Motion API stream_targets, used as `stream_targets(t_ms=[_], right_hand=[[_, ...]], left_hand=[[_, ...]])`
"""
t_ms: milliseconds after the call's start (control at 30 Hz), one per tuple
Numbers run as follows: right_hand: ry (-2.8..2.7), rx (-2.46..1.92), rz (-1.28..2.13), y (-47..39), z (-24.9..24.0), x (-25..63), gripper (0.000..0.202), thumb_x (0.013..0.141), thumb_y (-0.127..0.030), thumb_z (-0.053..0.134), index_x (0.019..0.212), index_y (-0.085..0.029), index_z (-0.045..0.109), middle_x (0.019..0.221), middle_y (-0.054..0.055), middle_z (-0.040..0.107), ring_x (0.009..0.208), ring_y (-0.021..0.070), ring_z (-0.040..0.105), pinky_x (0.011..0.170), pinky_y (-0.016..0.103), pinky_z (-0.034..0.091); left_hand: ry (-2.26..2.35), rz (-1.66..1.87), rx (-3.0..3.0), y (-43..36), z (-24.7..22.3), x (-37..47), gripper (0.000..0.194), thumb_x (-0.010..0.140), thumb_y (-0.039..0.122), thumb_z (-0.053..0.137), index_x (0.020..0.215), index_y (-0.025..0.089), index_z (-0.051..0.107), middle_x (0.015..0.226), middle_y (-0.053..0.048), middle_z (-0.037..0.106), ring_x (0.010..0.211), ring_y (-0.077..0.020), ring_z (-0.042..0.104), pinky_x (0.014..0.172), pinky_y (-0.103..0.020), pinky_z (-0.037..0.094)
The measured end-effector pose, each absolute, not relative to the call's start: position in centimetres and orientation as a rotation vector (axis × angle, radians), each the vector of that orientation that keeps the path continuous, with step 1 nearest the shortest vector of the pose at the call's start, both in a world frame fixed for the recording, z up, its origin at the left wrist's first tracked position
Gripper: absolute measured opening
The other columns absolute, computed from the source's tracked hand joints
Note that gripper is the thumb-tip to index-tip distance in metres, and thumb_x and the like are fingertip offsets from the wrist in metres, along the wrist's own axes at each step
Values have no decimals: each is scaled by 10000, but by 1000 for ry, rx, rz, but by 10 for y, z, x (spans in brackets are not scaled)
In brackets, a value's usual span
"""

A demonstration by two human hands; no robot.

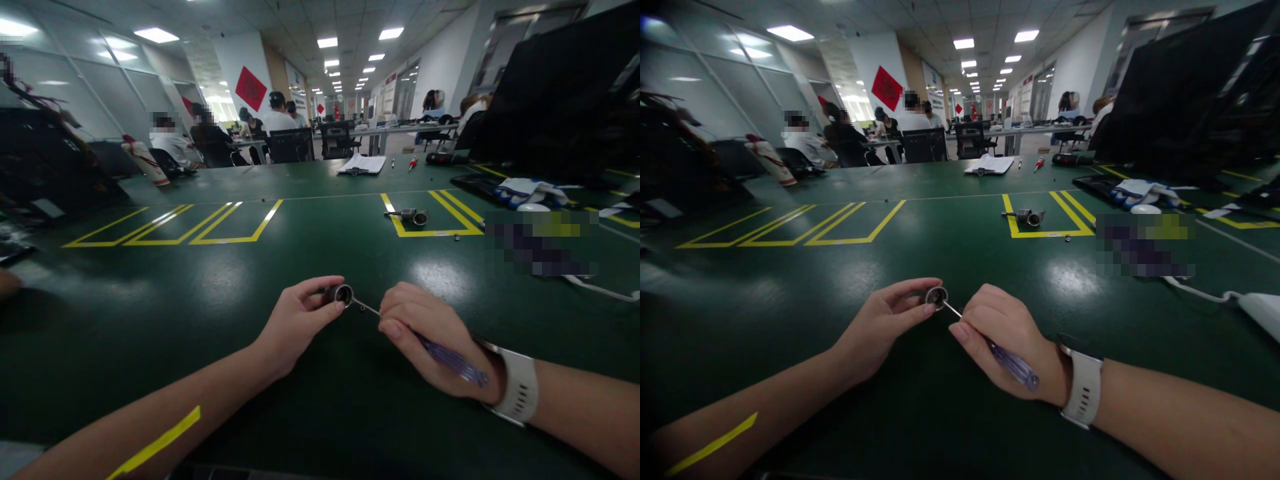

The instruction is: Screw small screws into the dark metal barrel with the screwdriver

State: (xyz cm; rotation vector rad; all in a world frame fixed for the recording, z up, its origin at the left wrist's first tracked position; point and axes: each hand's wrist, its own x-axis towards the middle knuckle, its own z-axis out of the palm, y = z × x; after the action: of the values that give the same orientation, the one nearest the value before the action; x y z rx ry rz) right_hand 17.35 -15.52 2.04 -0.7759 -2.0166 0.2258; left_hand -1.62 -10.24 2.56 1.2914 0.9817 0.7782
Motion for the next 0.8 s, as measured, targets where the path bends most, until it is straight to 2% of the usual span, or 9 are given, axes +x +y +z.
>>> stream_targets(t_ms=[467,800], right_hand=[[-2022,-907,337,-151,17,173,219,912,-199,430,717,-159,520,680,10,536,631,113,475,592,247,388],[-2064,-910,345,-150,16,171,208,916,-206,426,744,-158,533,697,16,547,647,116,484,604,250,400]], left_hand=[[929,731,1335,-106,23,-14,371,724,185,668,1088,194,599,943,-21,710,912,-150,643,843,-274,485],[973,767,1376,-108,25,-12,332,718,184,667,1048,178,622,916,-28,715,872,-142,649,800,-251,495]])
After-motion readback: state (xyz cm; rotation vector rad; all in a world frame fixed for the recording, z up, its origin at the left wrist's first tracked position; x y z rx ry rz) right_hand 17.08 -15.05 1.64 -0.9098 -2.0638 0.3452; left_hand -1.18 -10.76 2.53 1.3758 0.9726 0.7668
